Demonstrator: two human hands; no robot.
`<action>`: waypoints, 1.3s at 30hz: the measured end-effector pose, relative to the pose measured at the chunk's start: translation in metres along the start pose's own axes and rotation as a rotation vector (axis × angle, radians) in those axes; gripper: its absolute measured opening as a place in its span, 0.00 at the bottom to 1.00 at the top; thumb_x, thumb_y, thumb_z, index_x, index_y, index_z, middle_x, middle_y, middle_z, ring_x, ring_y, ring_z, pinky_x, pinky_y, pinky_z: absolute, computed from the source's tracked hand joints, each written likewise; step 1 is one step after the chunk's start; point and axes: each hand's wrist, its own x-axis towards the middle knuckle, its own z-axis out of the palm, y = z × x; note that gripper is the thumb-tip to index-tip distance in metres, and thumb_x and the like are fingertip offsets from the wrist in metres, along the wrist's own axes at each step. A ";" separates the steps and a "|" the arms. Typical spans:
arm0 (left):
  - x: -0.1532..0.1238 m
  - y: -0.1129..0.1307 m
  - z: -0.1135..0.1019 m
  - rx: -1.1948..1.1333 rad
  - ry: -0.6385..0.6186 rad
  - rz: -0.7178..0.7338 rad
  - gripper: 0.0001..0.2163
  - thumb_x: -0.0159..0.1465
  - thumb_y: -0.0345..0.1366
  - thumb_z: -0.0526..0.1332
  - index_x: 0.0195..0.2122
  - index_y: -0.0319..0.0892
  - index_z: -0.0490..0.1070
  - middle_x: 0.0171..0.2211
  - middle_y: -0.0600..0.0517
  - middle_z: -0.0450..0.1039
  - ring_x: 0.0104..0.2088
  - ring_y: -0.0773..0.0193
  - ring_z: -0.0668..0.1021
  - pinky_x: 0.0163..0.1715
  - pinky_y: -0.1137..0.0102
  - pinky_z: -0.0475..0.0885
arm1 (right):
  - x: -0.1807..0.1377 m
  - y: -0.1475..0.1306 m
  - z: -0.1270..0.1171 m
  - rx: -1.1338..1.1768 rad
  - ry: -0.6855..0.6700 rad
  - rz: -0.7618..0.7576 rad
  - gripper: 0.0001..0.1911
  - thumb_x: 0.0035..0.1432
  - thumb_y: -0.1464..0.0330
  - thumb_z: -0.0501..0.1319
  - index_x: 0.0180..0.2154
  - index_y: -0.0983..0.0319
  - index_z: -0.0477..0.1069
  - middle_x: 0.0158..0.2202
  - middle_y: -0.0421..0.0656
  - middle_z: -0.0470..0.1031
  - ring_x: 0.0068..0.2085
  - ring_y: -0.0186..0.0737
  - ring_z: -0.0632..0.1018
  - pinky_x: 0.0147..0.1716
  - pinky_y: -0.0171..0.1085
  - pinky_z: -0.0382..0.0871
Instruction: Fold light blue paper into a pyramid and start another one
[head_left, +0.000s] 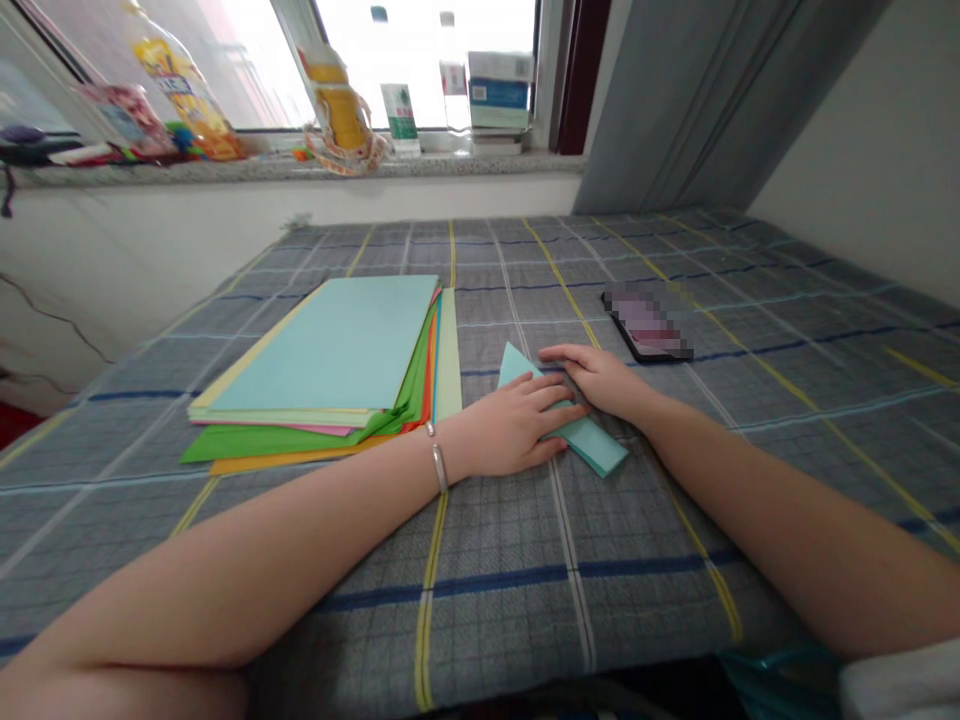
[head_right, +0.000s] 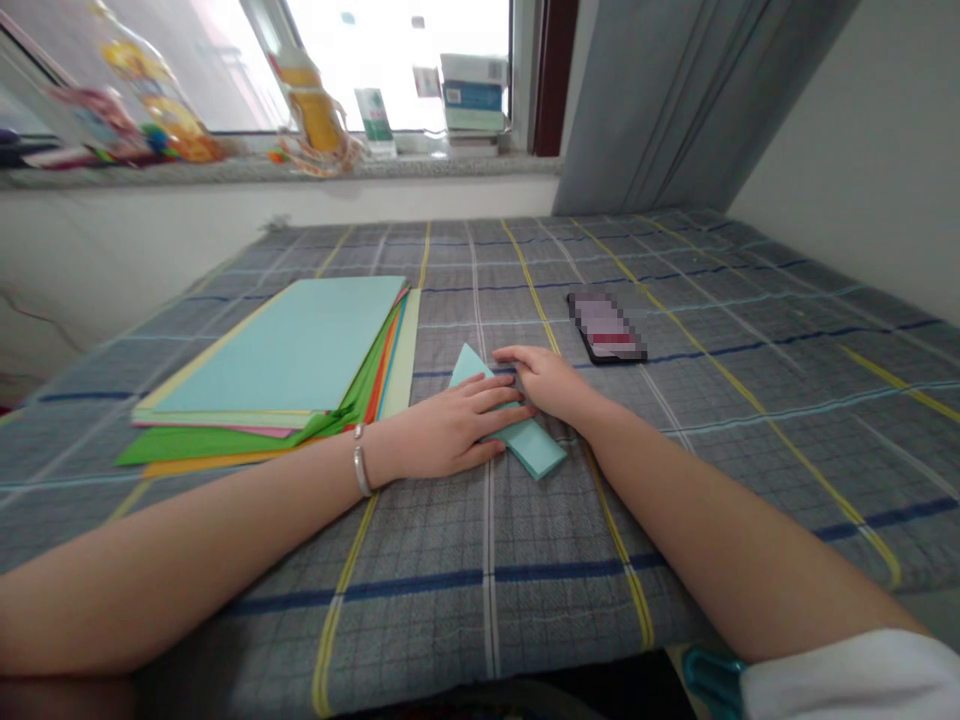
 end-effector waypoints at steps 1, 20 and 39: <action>-0.001 0.000 0.000 0.013 0.003 -0.025 0.21 0.70 0.40 0.52 0.62 0.38 0.62 0.59 0.40 0.65 0.63 0.50 0.64 0.63 0.54 0.59 | -0.001 0.000 0.000 0.026 0.003 0.000 0.21 0.62 0.73 0.48 0.51 0.61 0.74 0.53 0.47 0.76 0.55 0.42 0.74 0.59 0.47 0.64; -0.008 -0.018 0.003 0.110 0.126 -0.294 0.16 0.70 0.36 0.51 0.52 0.35 0.71 0.52 0.43 0.73 0.56 0.53 0.72 0.57 0.59 0.69 | -0.033 -0.021 -0.028 -0.237 -0.198 -0.388 0.28 0.54 0.62 0.66 0.57 0.57 0.68 0.52 0.48 0.73 0.53 0.46 0.72 0.54 0.44 0.66; -0.007 -0.024 0.002 -0.109 0.167 -0.343 0.11 0.70 0.35 0.51 0.49 0.41 0.69 0.43 0.47 0.77 0.45 0.59 0.77 0.47 0.63 0.73 | -0.040 -0.036 -0.020 -0.659 -0.050 -0.242 0.16 0.62 0.67 0.55 0.51 0.57 0.70 0.39 0.45 0.80 0.39 0.45 0.79 0.34 0.39 0.65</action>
